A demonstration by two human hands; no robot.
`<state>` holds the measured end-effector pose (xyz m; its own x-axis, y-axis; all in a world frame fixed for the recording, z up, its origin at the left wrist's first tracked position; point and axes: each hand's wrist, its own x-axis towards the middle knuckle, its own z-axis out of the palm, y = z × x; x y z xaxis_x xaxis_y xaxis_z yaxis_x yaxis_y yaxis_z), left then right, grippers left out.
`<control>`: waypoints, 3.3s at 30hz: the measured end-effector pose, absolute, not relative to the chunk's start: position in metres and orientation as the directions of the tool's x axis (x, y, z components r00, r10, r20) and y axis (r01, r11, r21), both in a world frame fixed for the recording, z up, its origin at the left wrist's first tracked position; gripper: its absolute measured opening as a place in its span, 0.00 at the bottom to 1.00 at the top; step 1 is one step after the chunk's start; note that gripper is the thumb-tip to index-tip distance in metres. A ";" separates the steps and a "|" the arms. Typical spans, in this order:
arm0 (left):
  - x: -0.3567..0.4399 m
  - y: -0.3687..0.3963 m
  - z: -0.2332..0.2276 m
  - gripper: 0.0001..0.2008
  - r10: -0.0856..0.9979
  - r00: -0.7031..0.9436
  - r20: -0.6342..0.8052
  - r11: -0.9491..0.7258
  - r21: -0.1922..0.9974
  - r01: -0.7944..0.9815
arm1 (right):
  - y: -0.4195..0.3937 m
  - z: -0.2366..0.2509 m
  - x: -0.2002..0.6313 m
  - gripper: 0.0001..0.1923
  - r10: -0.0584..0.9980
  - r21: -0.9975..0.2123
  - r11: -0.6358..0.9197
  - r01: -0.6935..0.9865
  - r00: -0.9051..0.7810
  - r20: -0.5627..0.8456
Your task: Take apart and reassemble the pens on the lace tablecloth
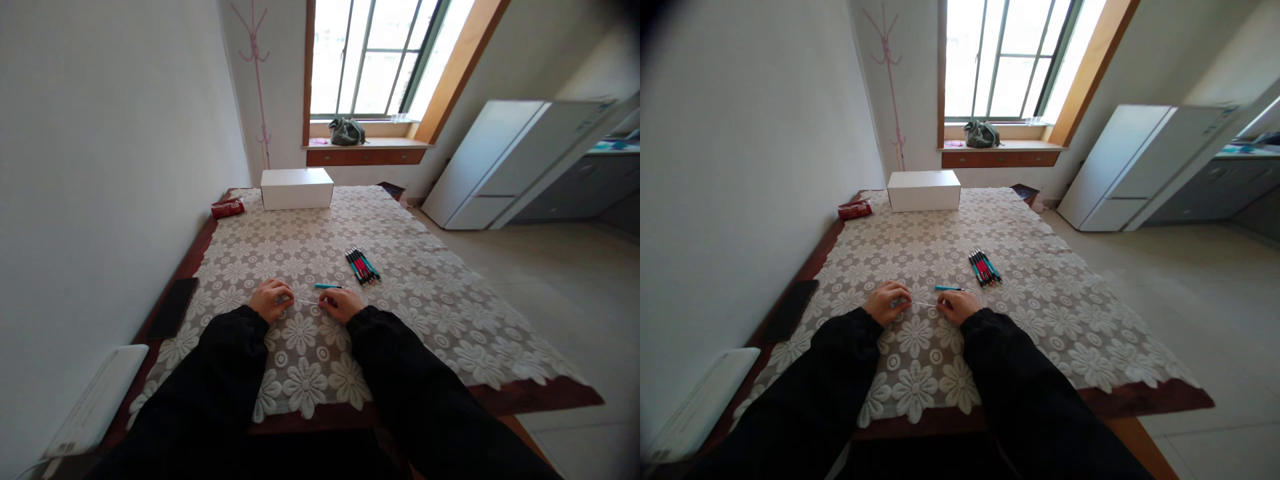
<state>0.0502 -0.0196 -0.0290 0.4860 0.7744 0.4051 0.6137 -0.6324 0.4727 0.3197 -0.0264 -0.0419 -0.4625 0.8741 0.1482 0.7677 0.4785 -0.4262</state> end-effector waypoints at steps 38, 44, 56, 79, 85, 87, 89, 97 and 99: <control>0.051 -0.021 -0.026 0.03 0.766 0.494 0.411 -0.642 0.456 0.617 | -0.026 -0.041 0.318 0.07 0.884 -0.427 0.462 0.777 -0.441 0.153; 0.052 -0.022 -0.024 0.03 0.764 0.498 0.410 -0.645 0.466 0.606 | -0.028 -0.038 0.319 0.07 0.854 -0.448 0.515 0.730 -0.483 0.196; 0.052 -0.022 -0.025 0.06 0.758 0.498 0.421 -0.652 0.467 0.597 | -0.028 -0.041 0.318 0.06 0.877 -0.444 0.475 0.760 -0.449 0.171; 0.052 -0.021 -0.026 0.05 0.759 0.501 0.416 -0.651 0.472 0.595 | -0.029 -0.040 0.318 0.08 0.830 -0.450 0.551 0.702 -0.515 0.214; 0.050 -0.020 -0.029 0.06 0.797 0.427 0.427 -0.598 0.456 0.660 | -0.028 -0.038 0.320 0.07 0.877 -0.435 0.480 0.762 -0.420 0.233; 0.049 -0.020 -0.030 0.06 0.813 0.382 0.440 -0.567 0.450 0.689 | -0.028 -0.037 0.321 0.07 0.891 -0.423 0.453 0.785 -0.381 0.248; 0.048 -0.020 -0.031 0.05 0.825 0.345 0.448 -0.540 0.445 0.714 | -0.027 -0.037 0.322 0.06 0.903 -0.412 0.425 0.806 -0.343 0.260; 0.047 -0.020 -0.031 0.03 0.815 0.410 0.410 -0.563 0.391 0.728 | -0.026 -0.039 0.323 0.07 0.914 -0.392 0.394 0.831 -0.308 0.264; 0.046 -0.020 -0.032 0.04 0.812 0.423 0.402 -0.569 0.380 0.729 | -0.026 -0.039 0.324 0.07 0.915 -0.382 0.392 0.837 -0.311 0.258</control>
